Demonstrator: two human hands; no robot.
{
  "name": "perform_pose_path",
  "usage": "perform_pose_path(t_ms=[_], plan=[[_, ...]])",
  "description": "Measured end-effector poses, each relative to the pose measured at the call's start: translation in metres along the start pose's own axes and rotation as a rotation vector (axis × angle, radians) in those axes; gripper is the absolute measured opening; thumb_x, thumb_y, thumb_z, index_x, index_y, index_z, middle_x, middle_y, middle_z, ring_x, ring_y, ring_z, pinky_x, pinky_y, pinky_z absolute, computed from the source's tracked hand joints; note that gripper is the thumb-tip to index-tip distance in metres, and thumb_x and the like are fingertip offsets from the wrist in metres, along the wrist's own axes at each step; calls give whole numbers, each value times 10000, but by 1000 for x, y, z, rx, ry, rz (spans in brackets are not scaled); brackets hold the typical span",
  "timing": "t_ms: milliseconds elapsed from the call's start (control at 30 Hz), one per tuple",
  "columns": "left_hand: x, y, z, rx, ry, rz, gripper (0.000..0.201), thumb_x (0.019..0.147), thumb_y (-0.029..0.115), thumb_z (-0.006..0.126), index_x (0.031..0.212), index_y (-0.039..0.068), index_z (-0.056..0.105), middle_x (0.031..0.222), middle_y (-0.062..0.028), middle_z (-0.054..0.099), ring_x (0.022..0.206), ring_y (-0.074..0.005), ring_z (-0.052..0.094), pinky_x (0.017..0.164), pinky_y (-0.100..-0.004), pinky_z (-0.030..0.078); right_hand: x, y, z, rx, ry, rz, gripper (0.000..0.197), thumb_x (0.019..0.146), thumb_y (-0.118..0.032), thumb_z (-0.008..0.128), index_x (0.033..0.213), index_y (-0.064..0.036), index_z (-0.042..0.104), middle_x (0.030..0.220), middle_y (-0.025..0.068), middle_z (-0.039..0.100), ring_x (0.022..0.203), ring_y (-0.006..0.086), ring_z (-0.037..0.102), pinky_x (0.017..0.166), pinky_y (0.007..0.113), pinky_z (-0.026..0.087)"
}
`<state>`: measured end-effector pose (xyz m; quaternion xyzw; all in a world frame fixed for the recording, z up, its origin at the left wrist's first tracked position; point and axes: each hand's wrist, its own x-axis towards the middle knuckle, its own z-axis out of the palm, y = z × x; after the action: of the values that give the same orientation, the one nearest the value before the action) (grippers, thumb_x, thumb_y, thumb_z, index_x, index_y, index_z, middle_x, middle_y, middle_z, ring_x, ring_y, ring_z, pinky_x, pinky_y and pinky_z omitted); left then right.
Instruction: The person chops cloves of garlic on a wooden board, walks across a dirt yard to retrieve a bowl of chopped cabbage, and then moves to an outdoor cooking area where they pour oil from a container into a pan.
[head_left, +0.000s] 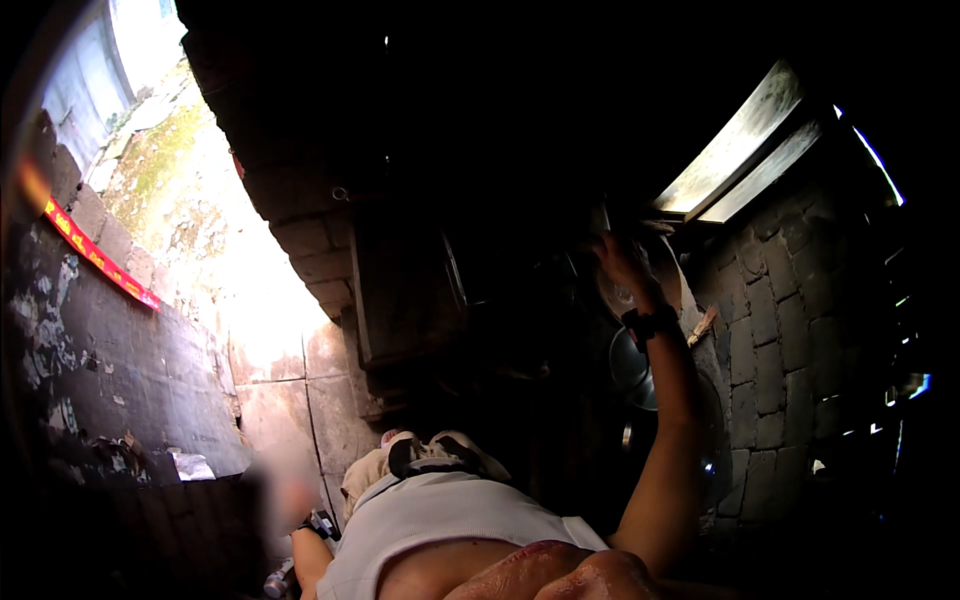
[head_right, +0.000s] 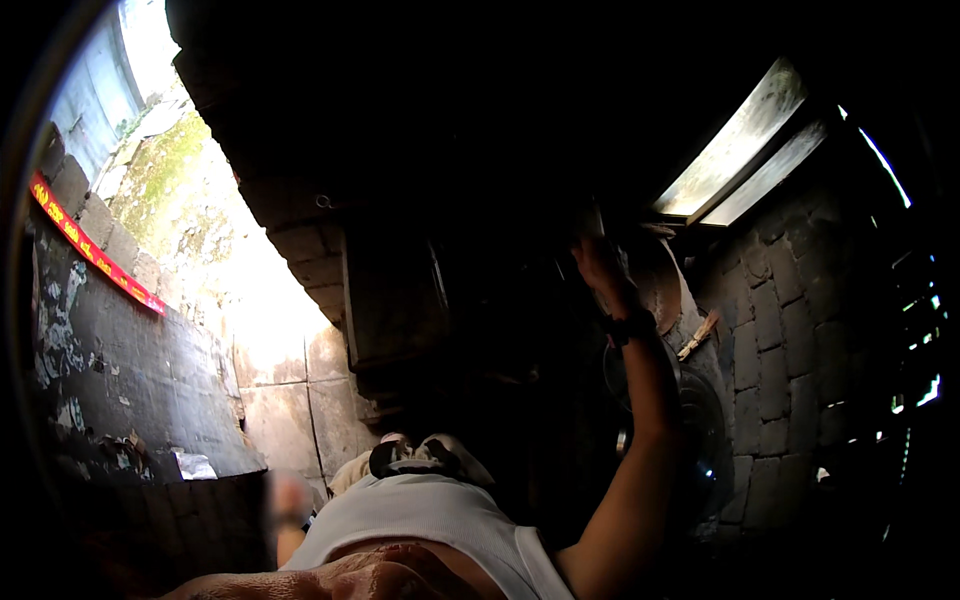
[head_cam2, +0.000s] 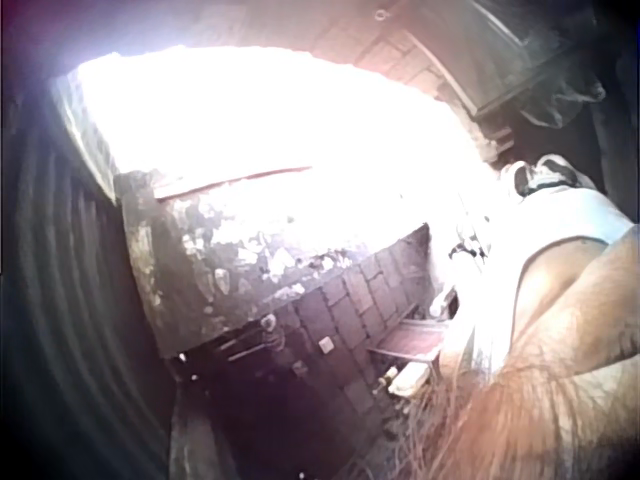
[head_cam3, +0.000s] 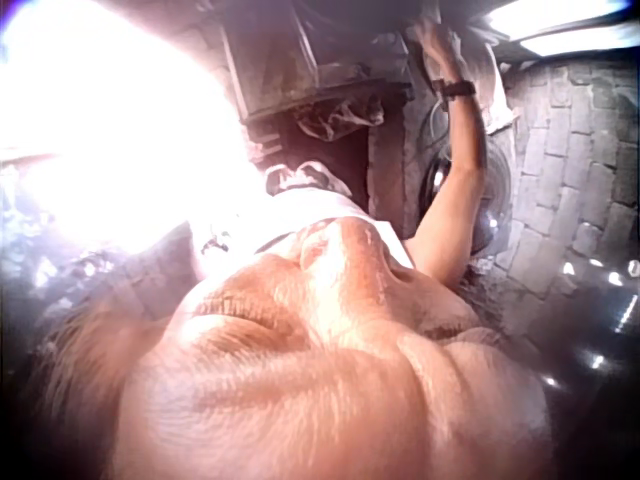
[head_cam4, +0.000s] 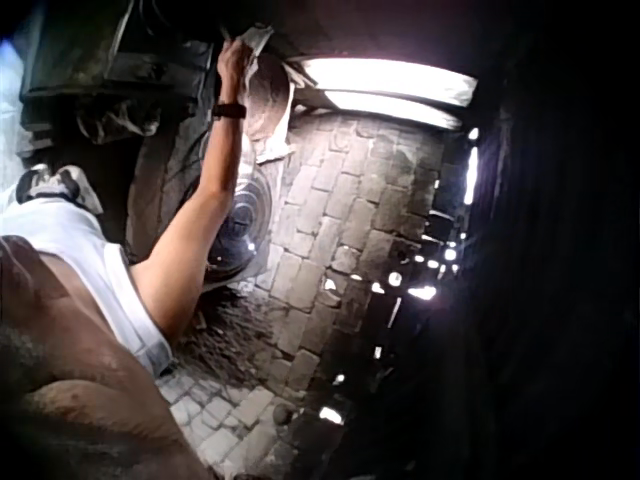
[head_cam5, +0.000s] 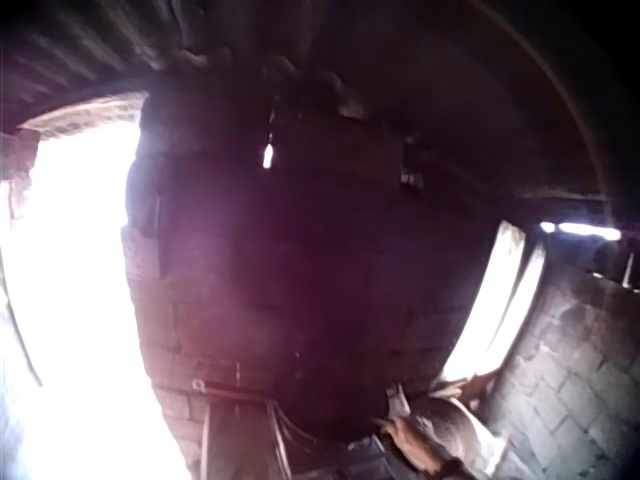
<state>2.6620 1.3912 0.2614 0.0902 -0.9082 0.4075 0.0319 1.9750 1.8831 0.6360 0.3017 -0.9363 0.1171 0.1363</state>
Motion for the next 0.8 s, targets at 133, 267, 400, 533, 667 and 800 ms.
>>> perform_pose_path(t_ms=[133, 267, 400, 533, 667, 800], plan=[[10, 0, 21, 335, 264, -165, 450, 1031, 300, 449, 1433, 101, 414, 1437, -43, 447, 1315, -150, 408, 1090, -281, 334, 32, -14, 20, -83, -33, 95, 243, 933, -258, 570, 1036, -45, 623, 772, 167, 633, 736, 336, 633, 624, 453, 481], [10, 1, 28, 436, 345, -200, 450, 1030, 300, 452, 1431, 100, 410, 1449, -42, 434, 1338, -150, 394, 1101, -277, 322, 38, -8, 32, 10, -10, 124, 245, 966, -255, 544, 1008, -19, 597, 833, 189, 628, 743, 332, 621, 608, 462, 466], [-27, -1, -1, 50, 67, 13, 400, 1021, 290, 462, 1371, 97, 447, 1374, -47, 468, 1264, -156, 428, 1034, -286, 357, 22, -25, 1, 79, -174, 126, 326, 949, -254, 555, 1212, -67, 602, 967, 177, 676, 856, 336, 654, 716, 456, 512], [-46, 17, -23, -332, -228, 183, 353, 1012, 281, 471, 1310, 94, 485, 1298, -53, 502, 1191, -161, 463, 967, -295, 392, -13, 8, -33, -20, -67, 65, 259, 913, -221, 604, 1122, -69, 621, 914, 179, 662, 848, 354, 641, 722, 445, 497], [-49, 13, -20, -300, -209, 148, 309, 1003, 272, 480, 1250, 91, 522, 1222, -59, 536, 1117, -166, 498, 900, -304, 426, -16, 19, -17, 42, -112, 44, 217, 911, -174, 614, 1071, -28, 612, 893, 196, 632, 861, 344, 627, 732, 422, 482], [-9, -6, 4, -55, 42, 42, 272, 993, 263, 490, 1189, 87, 560, 1146, -65, 570, 1043, -172, 533, 833, -313, 461, -2, 6, 14, 98, -114, 155, 263, 920, -204, 608, 1101, -15, 585, 919, 200, 629, 853, 344, 616, 700, 434, 469]])
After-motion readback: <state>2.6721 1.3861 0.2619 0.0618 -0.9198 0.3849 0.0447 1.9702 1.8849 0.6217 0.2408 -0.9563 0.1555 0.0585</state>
